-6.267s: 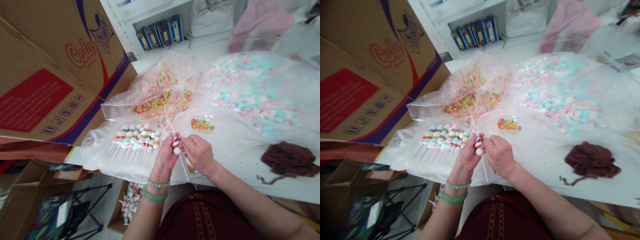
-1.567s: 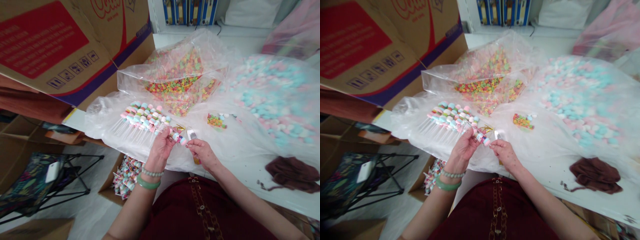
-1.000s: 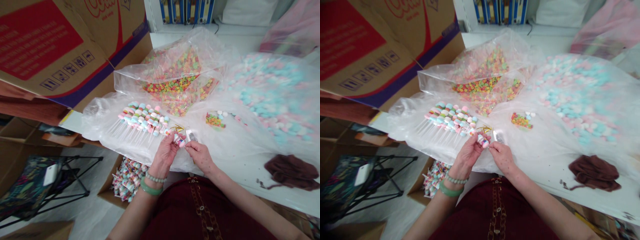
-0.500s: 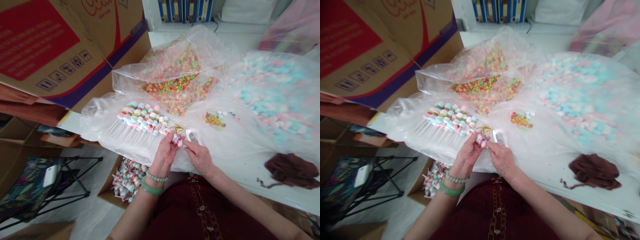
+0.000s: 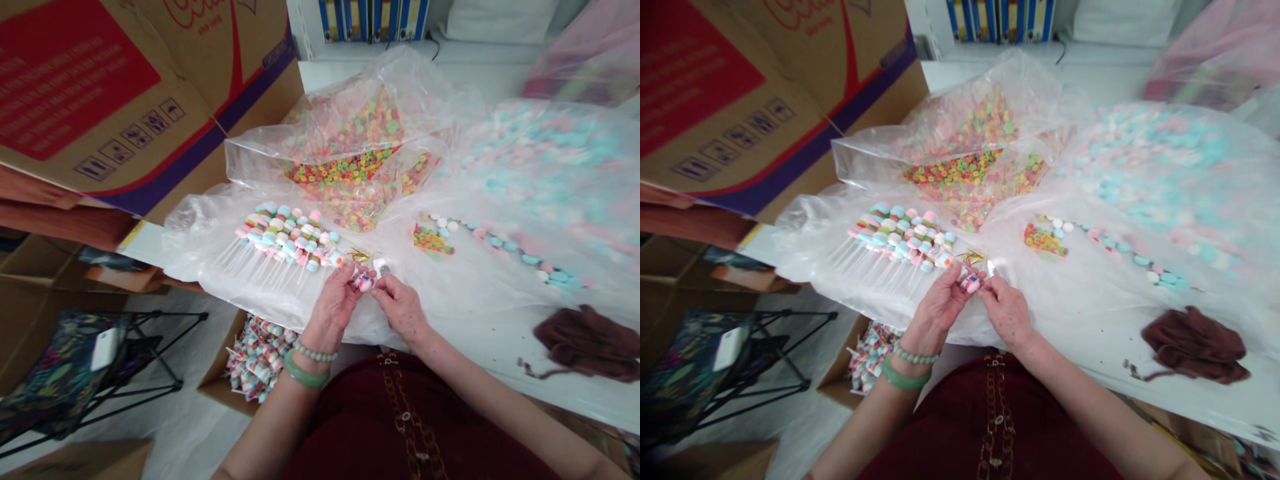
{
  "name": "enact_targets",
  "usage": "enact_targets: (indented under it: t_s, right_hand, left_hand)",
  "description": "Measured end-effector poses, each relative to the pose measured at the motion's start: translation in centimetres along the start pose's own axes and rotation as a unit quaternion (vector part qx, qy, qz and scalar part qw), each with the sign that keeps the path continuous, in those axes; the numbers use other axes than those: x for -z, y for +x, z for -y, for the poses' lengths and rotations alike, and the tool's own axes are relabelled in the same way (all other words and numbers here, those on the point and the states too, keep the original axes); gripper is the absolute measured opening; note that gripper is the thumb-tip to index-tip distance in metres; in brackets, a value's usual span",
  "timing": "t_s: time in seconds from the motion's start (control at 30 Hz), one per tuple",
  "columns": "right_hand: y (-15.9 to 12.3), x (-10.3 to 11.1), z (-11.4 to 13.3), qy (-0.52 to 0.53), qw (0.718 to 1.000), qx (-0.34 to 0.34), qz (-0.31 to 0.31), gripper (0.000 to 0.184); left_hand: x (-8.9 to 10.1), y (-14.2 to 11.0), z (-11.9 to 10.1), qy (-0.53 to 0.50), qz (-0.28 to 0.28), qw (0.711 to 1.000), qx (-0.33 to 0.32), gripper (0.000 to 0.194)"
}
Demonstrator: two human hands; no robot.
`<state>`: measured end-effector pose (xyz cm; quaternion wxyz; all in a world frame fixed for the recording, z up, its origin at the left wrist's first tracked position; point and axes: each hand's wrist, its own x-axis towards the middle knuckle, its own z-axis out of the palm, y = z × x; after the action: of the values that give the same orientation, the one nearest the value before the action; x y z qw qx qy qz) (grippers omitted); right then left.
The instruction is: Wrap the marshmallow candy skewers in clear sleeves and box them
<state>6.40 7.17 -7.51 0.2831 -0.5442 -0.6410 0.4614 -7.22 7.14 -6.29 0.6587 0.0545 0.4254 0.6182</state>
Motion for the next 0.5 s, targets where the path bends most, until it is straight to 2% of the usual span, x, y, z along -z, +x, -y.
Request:
enact_targets:
  t_s: [0.1,0.2,0.37,0.5]
  right_hand:
    - [0.3,0.0,-0.6,0.065,0.996,-0.053,0.029,0.014]
    - [0.7,-0.4,-0.6,0.148,0.984,-0.093,0.044,0.017]
    - [0.8,-1.1,0.1,0.169,0.984,-0.052,0.007,0.021]
    - [0.7,-1.1,0.0,0.202,0.977,-0.061,0.006,0.016]
  left_hand:
    - [0.1,-0.3,-0.4,0.012,0.023,1.000,-0.019,0.019]
    - [-0.3,-0.8,0.0,0.038,0.021,0.999,-0.028,0.024]
    - [-0.6,-1.1,1.0,0.029,0.010,0.999,-0.018,0.020]
    - [0.2,-0.4,0.4,-0.017,0.000,0.999,0.041,0.016]
